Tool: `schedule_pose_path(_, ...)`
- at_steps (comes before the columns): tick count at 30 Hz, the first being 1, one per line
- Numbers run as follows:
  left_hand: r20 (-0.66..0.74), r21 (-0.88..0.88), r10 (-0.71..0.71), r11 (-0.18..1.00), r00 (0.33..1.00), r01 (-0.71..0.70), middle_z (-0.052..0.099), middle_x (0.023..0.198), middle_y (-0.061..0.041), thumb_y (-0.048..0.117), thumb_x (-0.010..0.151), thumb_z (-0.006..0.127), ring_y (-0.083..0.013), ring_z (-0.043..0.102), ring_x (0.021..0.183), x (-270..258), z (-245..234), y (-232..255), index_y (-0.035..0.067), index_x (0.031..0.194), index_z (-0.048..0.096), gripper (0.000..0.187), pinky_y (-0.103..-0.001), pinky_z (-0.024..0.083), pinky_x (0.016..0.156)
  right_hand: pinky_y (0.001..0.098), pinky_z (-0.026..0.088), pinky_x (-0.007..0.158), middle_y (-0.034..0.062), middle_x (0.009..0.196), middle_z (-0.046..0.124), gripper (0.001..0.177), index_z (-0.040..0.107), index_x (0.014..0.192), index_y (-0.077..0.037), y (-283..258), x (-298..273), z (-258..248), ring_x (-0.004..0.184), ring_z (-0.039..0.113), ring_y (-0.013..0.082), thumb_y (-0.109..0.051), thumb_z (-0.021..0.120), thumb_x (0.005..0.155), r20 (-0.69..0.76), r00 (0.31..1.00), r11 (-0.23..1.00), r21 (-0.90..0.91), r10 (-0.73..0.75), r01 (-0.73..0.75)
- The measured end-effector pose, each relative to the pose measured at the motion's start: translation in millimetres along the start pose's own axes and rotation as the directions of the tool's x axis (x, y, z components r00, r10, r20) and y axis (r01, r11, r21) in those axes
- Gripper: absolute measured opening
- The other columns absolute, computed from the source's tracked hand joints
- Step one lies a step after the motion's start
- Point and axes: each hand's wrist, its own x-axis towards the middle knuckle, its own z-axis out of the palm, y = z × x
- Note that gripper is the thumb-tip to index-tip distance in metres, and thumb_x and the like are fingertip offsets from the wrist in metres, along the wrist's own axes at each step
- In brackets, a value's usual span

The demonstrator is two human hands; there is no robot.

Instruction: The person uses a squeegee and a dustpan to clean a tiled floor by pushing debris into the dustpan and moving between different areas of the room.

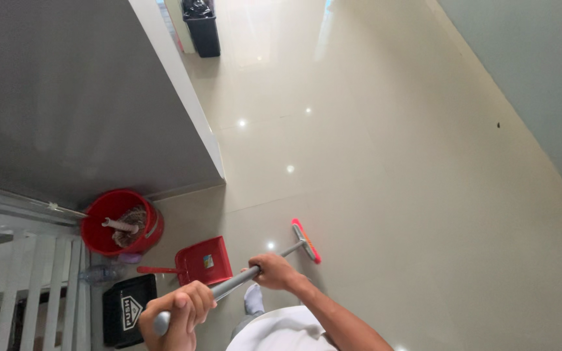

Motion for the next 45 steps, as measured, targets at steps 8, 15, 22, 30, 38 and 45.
schedule_pose_path(8,0.201,-0.155,0.005,0.987,0.98,0.027,0.052,0.061,-0.002,0.04,0.11,0.05,-0.0115,0.058,0.062,2.2,151.9,-91.3,0.008,0.067,0.059,0.054,-0.037,0.062,0.088,0.0507,0.049,0.069,0.0201,0.075,0.066,0.036,0.065,0.074,-0.003,181.6,-49.8,-97.7,0.078,0.064,0.0412,-0.034,0.072,0.092,-0.161,0.981,0.973,-0.183,0.111,-0.14)
schedule_pose_path(15,0.197,-0.01,-0.38,0.921,0.904,0.389,0.047,0.067,0.0,0.04,0.102,0.053,-0.0093,0.041,0.064,-15.0,214.2,-121.8,0.002,0.081,0.068,0.045,-0.026,0.035,0.06,0.0529,0.05,0.076,0.0198,0.085,0.068,0.03,0.068,0.08,-0.007,264.4,-68.4,-92.2,0.088,0.064,0.0421,-0.034,0.07,0.093,-0.129,0.971,0.926,-0.299,0.2,-0.23)
schedule_pose_path(22,0.08,0.161,-0.204,0.969,0.976,0.189,0.056,0.049,-0.006,0.035,0.102,0.05,-0.0105,0.051,0.042,-26.7,134.6,-77.8,0.004,0.055,0.058,0.057,-0.028,0.042,0.043,0.0498,0.049,0.07,0.0188,0.075,0.063,0.037,0.061,0.075,-0.004,134.2,-50.9,-40.2,0.075,0.063,0.0391,-0.032,0.067,0.098,-0.047,0.998,0.999,0.0,0.049,-0.049)
schedule_pose_path(30,0.226,0.046,0.042,0.997,0.973,-0.054,0.059,0.047,-0.007,0.035,0.104,0.053,-0.0138,0.06,0.041,-2.8,104.1,-54.6,0.006,0.053,0.057,0.058,-0.031,0.044,0.039,0.0496,0.046,0.063,0.0186,0.067,0.061,0.038,0.064,0.072,-0.005,82.2,-51.3,-70.8,0.065,0.059,0.0394,-0.033,0.069,0.098,-0.028,0.998,0.998,0.006,0.064,-0.064)
schedule_pose_path(38,0.211,-0.118,-0.282,0.943,0.936,0.311,0.053,0.063,-0.002,0.036,0.101,0.055,-0.011,0.044,0.06,9.8,206.9,-92.3,0.002,0.076,0.072,0.045,-0.027,0.047,0.067,0.0521,0.049,0.071,0.0212,0.079,0.067,0.029,0.069,0.08,-0.006,221.2,-80.0,-121.1,0.08,0.061,0.0449,-0.031,0.068,0.093,-0.119,0.948,0.929,-0.193,0.296,-0.315)
schedule_pose_path(45,0.246,-0.023,-0.325,0.94,0.913,0.34,0.047,0.063,0.001,0.04,0.103,0.057,-0.0099,0.043,0.063,0.4,248.2,-101.0,0.001,0.071,0.059,0.052,-0.027,0.037,0.059,0.0524,0.05,0.079,0.0196,0.089,0.069,0.021,0.071,0.082,-0.008,266.2,-93.6,-103.8,0.093,0.064,0.0422,-0.028,0.068,0.088,-0.251,0.952,0.935,-0.259,0.175,-0.24)
